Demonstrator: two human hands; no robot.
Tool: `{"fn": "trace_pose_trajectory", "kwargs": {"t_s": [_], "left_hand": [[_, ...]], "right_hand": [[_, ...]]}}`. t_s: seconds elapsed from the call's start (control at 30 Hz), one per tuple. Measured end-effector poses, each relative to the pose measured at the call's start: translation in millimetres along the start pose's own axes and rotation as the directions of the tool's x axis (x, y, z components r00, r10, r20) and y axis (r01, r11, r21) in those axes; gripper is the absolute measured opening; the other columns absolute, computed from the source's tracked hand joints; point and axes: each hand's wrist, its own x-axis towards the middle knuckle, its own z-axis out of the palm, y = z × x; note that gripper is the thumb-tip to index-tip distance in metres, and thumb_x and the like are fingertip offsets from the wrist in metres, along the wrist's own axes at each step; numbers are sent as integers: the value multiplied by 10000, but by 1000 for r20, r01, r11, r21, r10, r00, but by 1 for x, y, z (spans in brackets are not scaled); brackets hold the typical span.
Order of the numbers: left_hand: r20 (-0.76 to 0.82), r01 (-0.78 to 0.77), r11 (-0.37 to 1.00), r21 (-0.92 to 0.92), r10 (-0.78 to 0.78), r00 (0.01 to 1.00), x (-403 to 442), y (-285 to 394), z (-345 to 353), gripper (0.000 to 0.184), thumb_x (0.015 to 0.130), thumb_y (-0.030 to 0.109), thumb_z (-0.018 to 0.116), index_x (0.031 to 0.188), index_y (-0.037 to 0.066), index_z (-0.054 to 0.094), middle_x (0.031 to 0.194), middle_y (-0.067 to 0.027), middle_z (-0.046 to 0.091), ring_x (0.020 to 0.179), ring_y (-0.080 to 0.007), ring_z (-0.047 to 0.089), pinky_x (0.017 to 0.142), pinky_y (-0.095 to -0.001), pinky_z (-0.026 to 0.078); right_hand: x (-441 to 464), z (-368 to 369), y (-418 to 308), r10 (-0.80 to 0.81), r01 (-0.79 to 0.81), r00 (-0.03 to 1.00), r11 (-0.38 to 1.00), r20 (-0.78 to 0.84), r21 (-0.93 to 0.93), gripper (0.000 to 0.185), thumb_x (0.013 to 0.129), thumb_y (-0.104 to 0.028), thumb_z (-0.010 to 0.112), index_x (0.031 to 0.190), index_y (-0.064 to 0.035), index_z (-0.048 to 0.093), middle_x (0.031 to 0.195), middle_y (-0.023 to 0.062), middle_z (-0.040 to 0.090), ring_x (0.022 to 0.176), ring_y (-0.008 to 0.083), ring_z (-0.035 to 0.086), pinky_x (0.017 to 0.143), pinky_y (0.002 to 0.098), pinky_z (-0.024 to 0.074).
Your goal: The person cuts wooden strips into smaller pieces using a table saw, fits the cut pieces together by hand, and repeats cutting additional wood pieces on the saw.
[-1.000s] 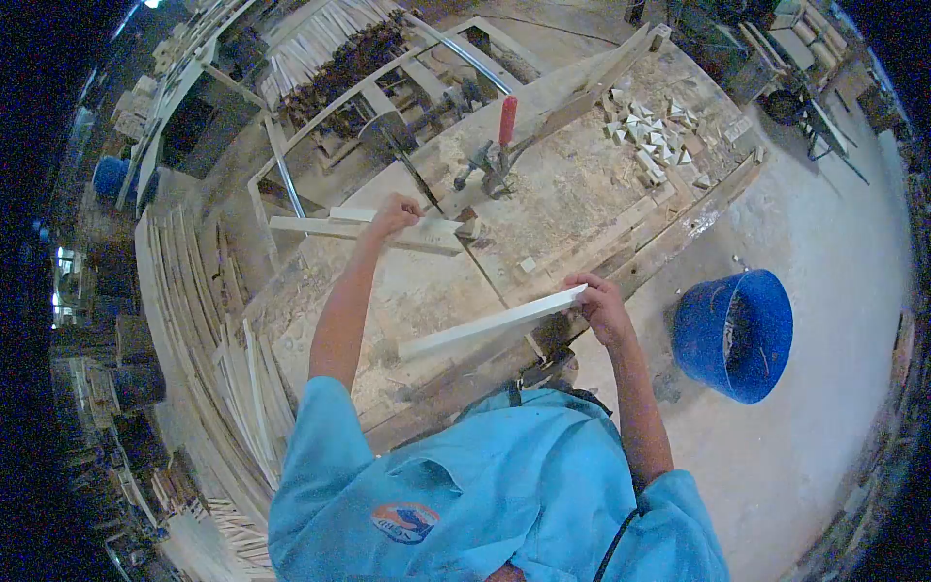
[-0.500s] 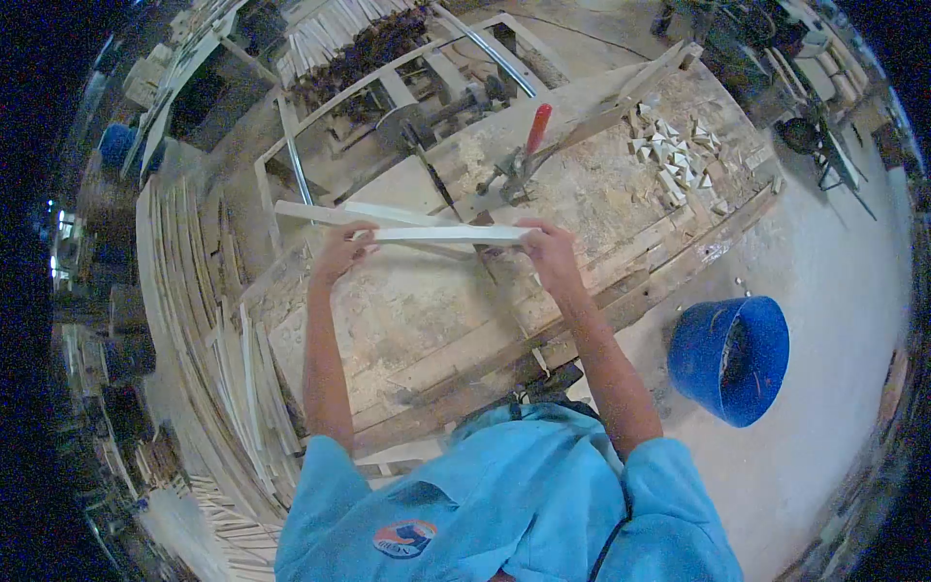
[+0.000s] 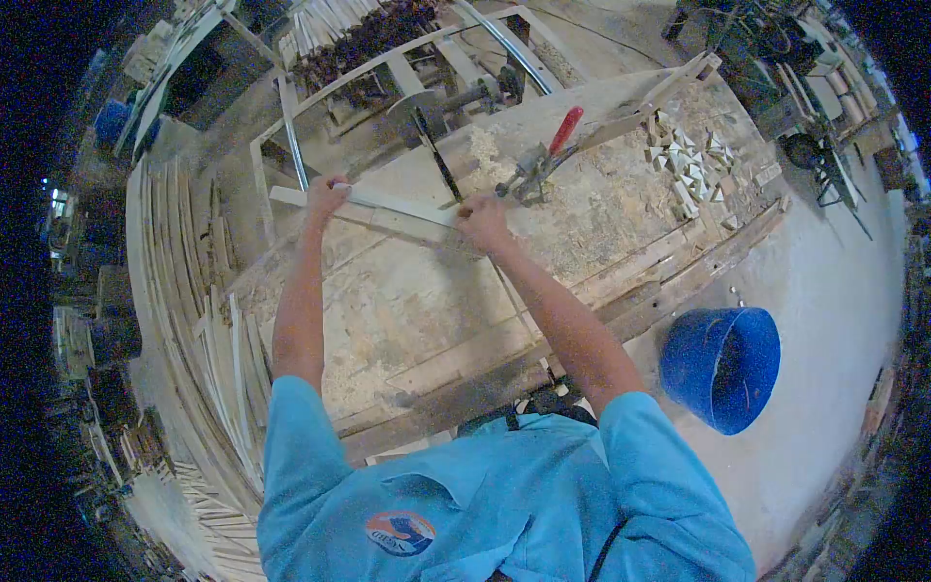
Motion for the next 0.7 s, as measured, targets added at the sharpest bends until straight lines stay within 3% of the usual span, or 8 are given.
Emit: {"fn": "trace_pose_trajectory", "kwargs": {"t_s": [0.17, 0.27, 0.4, 0.47, 0.53, 0.6, 0.63, 0.7], "left_hand": [[7, -29, 999, 32, 29, 1000, -12, 6, 9, 263, 655, 200, 775, 888, 84, 735, 907, -151, 706, 887, -294, 682, 813, -389, 533], [-23, -62, 992, 108, 65, 998, -20, 23, 22, 226, 646, 190, 778, 844, 87, 739, 939, -159, 698, 906, -313, 673, 808, -406, 534], [56, -87, 962, 260, 75, 996, -26, 43, 17, 173, 738, 240, 727, 846, 106, 745, 947, -168, 686, 976, -343, 634, 871, -415, 503], [22, -379, 859, 344, 396, 918, -26, 31, 40, 156, 754, 212, 708, 852, 96, 742, 957, -161, 693, 971, -334, 635, 869, -403, 508], [69, -374, 926, 50, 371, 926, -30, 18, 80, 153, 774, 186, 683, 870, 81, 740, 993, -145, 701, 985, -319, 634, 881, -386, 509], [113, -223, 974, 38, 217, 970, -62, 84, 89, 189, 800, 188, 657, 899, 46, 731, 1050, -106, 711, 985, -295, 636, 881, -392, 506], [142, -367, 913, 177, 345, 928, -72, 111, 89, 160, 731, 161, 676, 858, 191, 769, 1080, -67, 689, 1134, -284, 573, 980, -384, 456], [233, -253, 965, 66, 232, 944, -90, 159, 83, 192, 729, 139, 657, 879, 188, 767, 865, -96, 649, 925, -317, 612, 849, -406, 504]], "right_hand": [[-6, -4, 5, 45, -48, 998, 995, 37, 93, 194, 716, -220, 675, 820, -73, 746, 836, 138, 690, 821, 329, 655, 819, 424, 515], [-10, -24, 10, 17, 4, 987, 991, 159, -136, 166, 747, -161, 639, 849, -71, 734, 873, 156, 683, 872, 344, 649, 802, 439, 514], [-10, -29, 11, 46, -47, 991, 999, 124, 0, 156, 760, -138, 625, 834, -82, 751, 904, 159, 693, 859, 337, 659, 790, 435, 514], [-14, -32, 7, 15, -13, 996, 1000, 86, -17, 141, 760, -145, 639, 812, -79, 751, 913, 160, 697, 859, 316, 668, 788, 427, 513], [-25, -66, -14, 157, -195, 975, 945, 160, 262, 201, 729, -199, 720, 883, -71, 743, 894, 152, 700, 868, 294, 669, 791, 369, 511], [-48, -80, -9, 41, 29, 958, 970, -285, 240, 271, 760, -150, 730, 1010, -45, 731, 931, 124, 721, 877, 234, 684, 813, 337, 517], [-60, -80, 1, 407, -215, 894, 757, -189, 617, 300, 814, -92, 711, 1101, -8, 696, 963, 90, 721, 904, 176, 672, 836, 305, 513], [-57, -105, 26, 538, -276, 801, 720, -261, 636, 279, 890, -116, 693, 1143, -3, 663, 958, 50, 687, 899, 120, 627, 798, 269, 499]]}}
